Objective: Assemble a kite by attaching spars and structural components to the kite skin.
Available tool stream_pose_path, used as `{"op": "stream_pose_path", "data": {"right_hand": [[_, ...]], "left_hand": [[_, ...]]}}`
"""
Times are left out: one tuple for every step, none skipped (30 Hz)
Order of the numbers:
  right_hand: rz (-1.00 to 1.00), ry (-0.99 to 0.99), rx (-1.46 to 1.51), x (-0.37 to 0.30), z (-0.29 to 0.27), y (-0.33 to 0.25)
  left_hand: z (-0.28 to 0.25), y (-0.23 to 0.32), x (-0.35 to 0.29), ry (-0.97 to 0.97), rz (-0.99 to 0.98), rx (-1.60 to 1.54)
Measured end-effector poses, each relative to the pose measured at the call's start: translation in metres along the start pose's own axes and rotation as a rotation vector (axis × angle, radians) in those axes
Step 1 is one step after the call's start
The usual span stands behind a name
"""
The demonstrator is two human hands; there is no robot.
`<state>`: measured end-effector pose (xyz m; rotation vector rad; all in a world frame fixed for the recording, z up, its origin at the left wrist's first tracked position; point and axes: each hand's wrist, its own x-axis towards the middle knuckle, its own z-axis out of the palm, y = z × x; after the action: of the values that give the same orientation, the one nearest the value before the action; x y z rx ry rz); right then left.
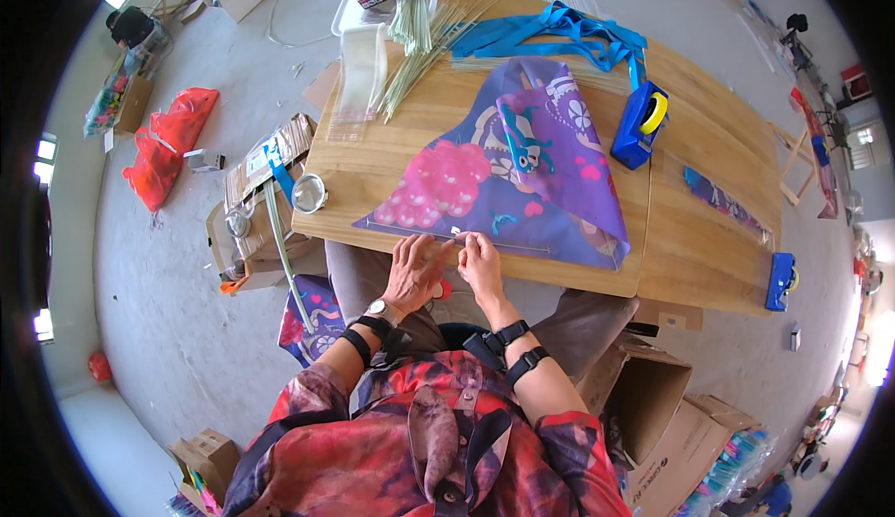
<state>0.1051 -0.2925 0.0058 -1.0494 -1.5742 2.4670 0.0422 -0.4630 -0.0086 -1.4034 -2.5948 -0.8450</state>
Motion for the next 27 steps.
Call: {"op": "stream_pose_path", "data": {"right_hand": [[-0.008,-0.002,-0.019,0.000,-0.001,0.001],[-0.016,-0.005,-0.039,0.000,-0.002,0.000],[-0.016,-0.006,-0.041,0.003,-0.003,0.003],[-0.178,0.037,-0.282,0.007,-0.004,0.006],[-0.341,0.082,-0.522,0.010,-0.007,0.009],[-0.342,0.085,-0.524,0.012,-0.012,0.011],[-0.492,0.123,-0.683,0.012,-0.011,0.007],[-0.644,0.162,-0.840,0.013,-0.010,0.003],[-0.644,0.159,-0.842,0.012,-0.010,-0.001],[-0.602,0.185,-0.891,0.012,-0.010,-0.007],[-0.560,0.212,-0.940,0.011,-0.009,-0.013],[-0.560,0.209,-0.941,0.012,-0.008,-0.019],[-0.537,0.208,-1.005,0.012,-0.008,-0.025],[-0.513,0.206,-1.069,0.013,-0.007,-0.030],[-0.512,0.204,-1.069,0.016,-0.003,-0.032],[-0.510,0.185,-1.092,0.021,-0.002,-0.032],[-0.508,0.164,-1.115,0.024,-0.002,-0.033],[-0.506,0.168,-1.115,0.027,-0.003,-0.032],[-0.604,0.202,-1.195,0.031,-0.004,-0.030],[-0.701,0.236,-1.274,0.035,-0.005,-0.028],[-0.700,0.239,-1.273,0.037,-0.007,-0.025],[-0.625,0.234,-1.255,0.036,-0.005,-0.024],[-0.550,0.229,-1.237,0.036,-0.002,-0.024],[-0.548,0.225,-1.234,0.036,0.001,-0.023],[-0.567,0.251,-1.250,0.037,0.003,-0.023],[-0.586,0.277,-1.265,0.037,0.005,-0.024],[-0.585,0.280,-1.263,0.037,0.005,-0.025]], "left_hand": [[0.000,0.000,0.000,0.007,-0.005,-0.008],[0.001,0.000,0.000,0.014,-0.010,-0.016],[0.002,0.000,0.000,0.016,-0.012,-0.016],[0.002,0.001,0.002,0.032,-0.003,-0.015],[0.003,0.001,0.003,0.047,0.006,-0.015],[0.003,0.002,0.005,0.048,0.008,-0.017],[0.002,0.001,0.004,0.049,0.006,-0.014],[0.002,0.001,0.003,0.050,0.005,-0.012],[0.002,0.001,0.003,0.051,0.002,-0.011],[0.001,0.002,0.003,0.052,-0.005,-0.010],[0.000,0.003,0.003,0.054,-0.012,-0.010],[-0.001,0.003,0.002,0.055,-0.016,-0.009],[-0.001,0.003,0.002,0.048,-0.014,-0.011],[-0.001,0.003,0.002,0.040,-0.013,-0.012],[-0.001,0.002,0.001,0.039,-0.015,-0.012],[-0.001,0.002,0.002,0.031,-0.012,-0.012],[0.000,0.002,0.002,0.022,-0.010,-0.011],[0.001,0.002,0.002,0.020,-0.008,-0.013],[0.000,0.002,0.003,0.015,-0.001,-0.011],[0.000,0.002,0.004,0.009,0.005,-0.009],[0.000,0.002,0.005,0.007,0.007,-0.010],[-0.002,0.002,0.005,-0.001,0.003,-0.018],[-0.004,0.002,0.004,-0.010,0.000,-0.027],[-0.005,0.003,0.004,-0.013,-0.003,-0.024],[-0.006,0.005,0.006,-0.027,0.000,0.003],[-0.006,0.007,0.007,-0.040,0.003,0.030],[-0.006,0.008,0.008,-0.042,0.005,0.030]]}}
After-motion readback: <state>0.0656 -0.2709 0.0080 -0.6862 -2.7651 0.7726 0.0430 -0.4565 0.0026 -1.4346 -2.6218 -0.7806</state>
